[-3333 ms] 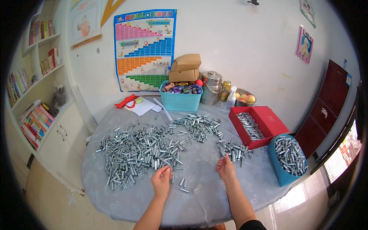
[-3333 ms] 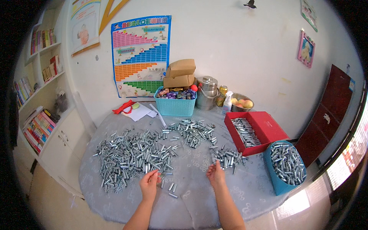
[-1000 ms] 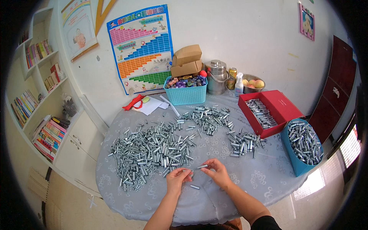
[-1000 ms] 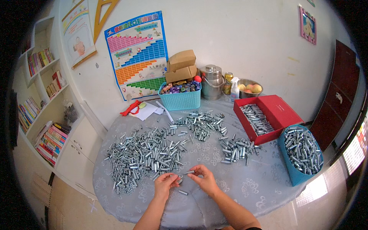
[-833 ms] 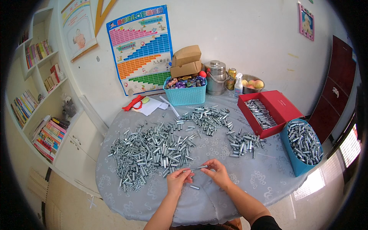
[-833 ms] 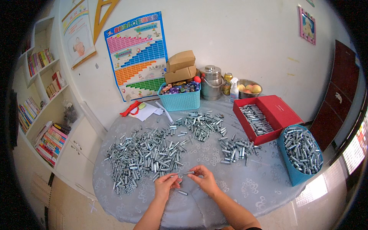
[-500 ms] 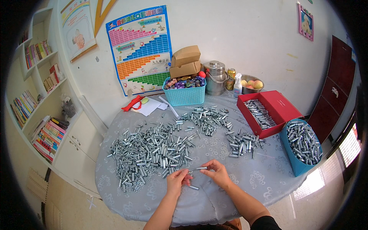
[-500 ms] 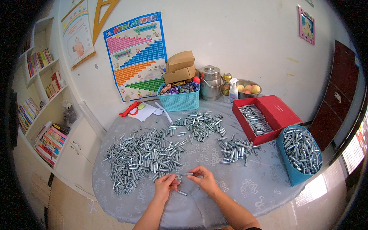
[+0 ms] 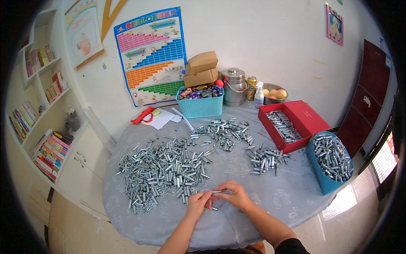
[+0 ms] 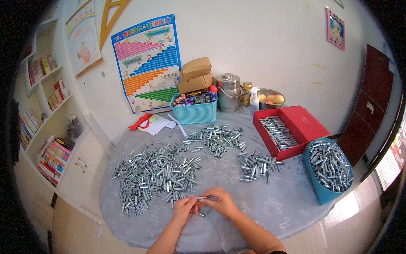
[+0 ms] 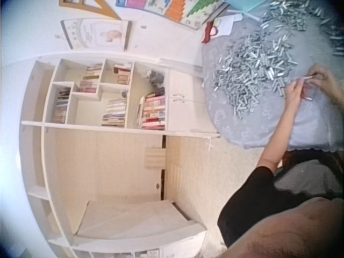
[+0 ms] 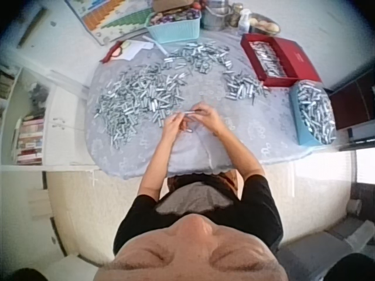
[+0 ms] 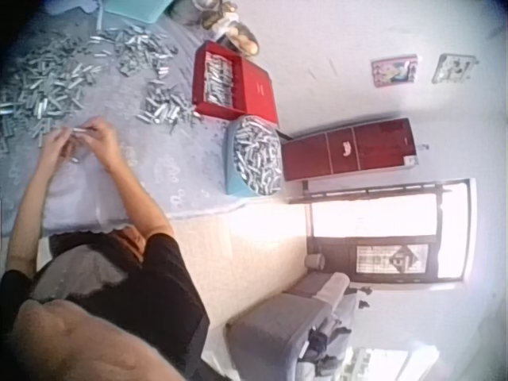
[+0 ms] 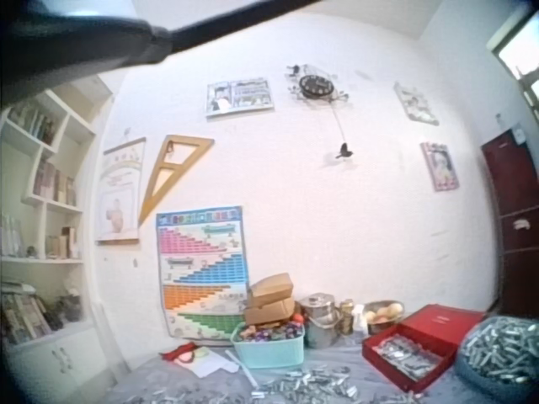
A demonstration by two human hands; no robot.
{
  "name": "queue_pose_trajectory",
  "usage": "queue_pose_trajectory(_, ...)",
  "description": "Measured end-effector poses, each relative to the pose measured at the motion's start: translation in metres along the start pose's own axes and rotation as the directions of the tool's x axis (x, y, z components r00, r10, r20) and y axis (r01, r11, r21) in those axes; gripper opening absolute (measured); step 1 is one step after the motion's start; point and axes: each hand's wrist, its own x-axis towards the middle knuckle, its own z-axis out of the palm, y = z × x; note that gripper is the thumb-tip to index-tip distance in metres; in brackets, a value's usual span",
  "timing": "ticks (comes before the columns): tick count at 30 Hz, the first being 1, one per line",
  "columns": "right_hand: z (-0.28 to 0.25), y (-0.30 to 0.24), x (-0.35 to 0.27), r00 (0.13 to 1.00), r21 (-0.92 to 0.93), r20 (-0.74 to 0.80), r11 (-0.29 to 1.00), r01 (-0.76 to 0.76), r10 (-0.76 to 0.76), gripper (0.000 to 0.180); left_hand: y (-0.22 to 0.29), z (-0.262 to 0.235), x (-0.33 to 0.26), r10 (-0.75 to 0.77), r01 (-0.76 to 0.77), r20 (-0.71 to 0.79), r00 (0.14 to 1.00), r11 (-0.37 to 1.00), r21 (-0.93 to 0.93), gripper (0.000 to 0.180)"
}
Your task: The person sits at a table and repeatedly picks up small metal cylinders and washers from a large pile. They insert the washers into the cylinders by hand and place the assembled units into a red box. The process is repetitive and involves handling the components one at a time.
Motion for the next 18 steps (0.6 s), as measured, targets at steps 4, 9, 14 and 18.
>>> queue_pose_trajectory(4, -0.002, -0.001, 0.003, 0.994, -0.110, 0.045, 0.989, 0.102, -0.098, 0.019, 0.007, 0.005, -0.002, 0.062, -0.065, -0.073, 0.995, 0.997, -0.048, 0.016)
queue_pose_trajectory(9, -0.020, -0.005, 0.009, 0.975, -0.351, -0.224, 0.933, -0.082, 0.001, 0.020, 0.007, -0.001, 0.001, 0.077, -0.115, -0.229, 0.970, 0.981, -0.158, 0.015)
queue_pose_trajectory(14, -0.049, 0.017, 0.010, 0.940, -0.756, -0.322, 0.628, -0.181, -0.117, 0.018, 0.013, -0.011, 0.002, 0.101, -0.187, -0.343, 0.934, 0.956, -0.227, 0.014)
queue_pose_trajectory(18, -0.050, 0.023, 0.013, 0.963, -0.787, -0.250, 0.601, -0.143, -0.099, 0.015, 0.014, -0.012, 0.002, 0.097, -0.185, -0.330, 0.939, 0.951, -0.247, 0.014)
